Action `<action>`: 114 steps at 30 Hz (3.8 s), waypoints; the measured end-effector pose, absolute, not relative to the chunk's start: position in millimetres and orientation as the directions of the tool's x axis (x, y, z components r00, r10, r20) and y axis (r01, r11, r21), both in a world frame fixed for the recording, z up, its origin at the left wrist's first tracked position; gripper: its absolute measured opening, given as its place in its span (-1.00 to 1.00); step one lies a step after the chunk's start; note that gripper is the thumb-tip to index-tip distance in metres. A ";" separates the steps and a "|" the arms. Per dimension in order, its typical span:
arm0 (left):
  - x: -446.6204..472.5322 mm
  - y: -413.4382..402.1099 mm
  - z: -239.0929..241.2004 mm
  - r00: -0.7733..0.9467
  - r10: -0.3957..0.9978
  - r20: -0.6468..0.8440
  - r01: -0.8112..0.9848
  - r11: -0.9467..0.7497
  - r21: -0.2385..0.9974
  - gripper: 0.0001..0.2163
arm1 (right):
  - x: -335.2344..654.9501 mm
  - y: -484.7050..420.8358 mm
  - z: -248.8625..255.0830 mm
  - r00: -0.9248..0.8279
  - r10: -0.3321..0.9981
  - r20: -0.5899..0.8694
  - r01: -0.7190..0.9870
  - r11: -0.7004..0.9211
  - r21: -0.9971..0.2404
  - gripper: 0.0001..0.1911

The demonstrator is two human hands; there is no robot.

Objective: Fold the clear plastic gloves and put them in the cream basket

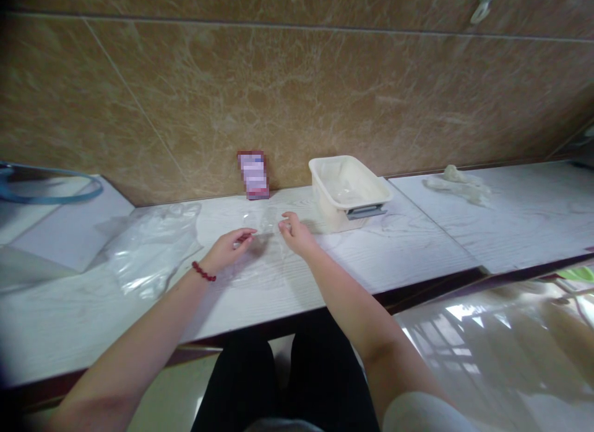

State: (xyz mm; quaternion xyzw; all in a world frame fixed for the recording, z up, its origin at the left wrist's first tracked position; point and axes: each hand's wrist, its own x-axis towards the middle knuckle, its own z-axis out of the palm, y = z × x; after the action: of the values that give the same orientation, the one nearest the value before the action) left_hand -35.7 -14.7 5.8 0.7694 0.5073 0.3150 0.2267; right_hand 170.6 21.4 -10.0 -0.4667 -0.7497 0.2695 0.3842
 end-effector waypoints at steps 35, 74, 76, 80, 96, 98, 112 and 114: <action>18.0 15.4 -10.2 -0.106 0.990 -0.096 0.254 0.120 0.960 -0.86 | 169.6 28.6 -12.6 -0.347 0.876 0.335 0.786 0.467 -0.405 -0.55; 30.3 -12.3 0.7 0.589 0.800 0.115 0.763 -0.598 0.245 -0.67 | 185.2 89.7 -4.7 -0.184 0.969 0.165 0.829 0.243 -0.504 -0.77; 30.5 -12.6 1.8 0.594 0.797 0.109 0.769 -0.602 0.214 -0.67 | 193.4 87.6 2.5 -0.182 0.978 0.099 0.860 0.207 -0.467 -0.69; 28.9 -11.7 2.1 0.603 0.791 0.105 0.765 -0.611 0.206 -0.68 | 209.1 78.0 14.6 -0.290 0.951 -0.106 0.898 0.232 -0.374 -0.50; 31.6 -0.3 7.1 0.193 0.952 0.237 0.740 -0.300 0.602 -0.74 | 199.3 66.4 19.4 -0.365 0.927 -0.084 0.734 0.231 -0.638 -0.79; 30.7 3.0 7.7 0.080 0.984 0.157 0.633 -0.172 0.755 -0.71 | 194.0 65.4 16.7 -0.361 0.926 -0.109 0.713 0.200 -0.672 -0.79; 25.0 14.2 -5.2 -0.024 0.998 0.050 0.617 -0.025 0.787 -0.64 | 191.1 48.1 36.9 -0.589 0.787 -0.181 0.695 0.380 -0.610 -0.63; 22.3 14.4 -3.0 -0.009 0.998 0.069 0.706 -0.042 0.707 -0.75 | 193.1 48.5 36.7 -0.621 0.763 -0.178 0.718 0.462 -0.521 -0.66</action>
State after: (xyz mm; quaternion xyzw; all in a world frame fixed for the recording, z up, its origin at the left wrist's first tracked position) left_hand 22.3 14.4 -3.0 0.6590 0.6462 0.2948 0.2475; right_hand 193.1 48.5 36.7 -0.4335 -0.8541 0.2845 0.0401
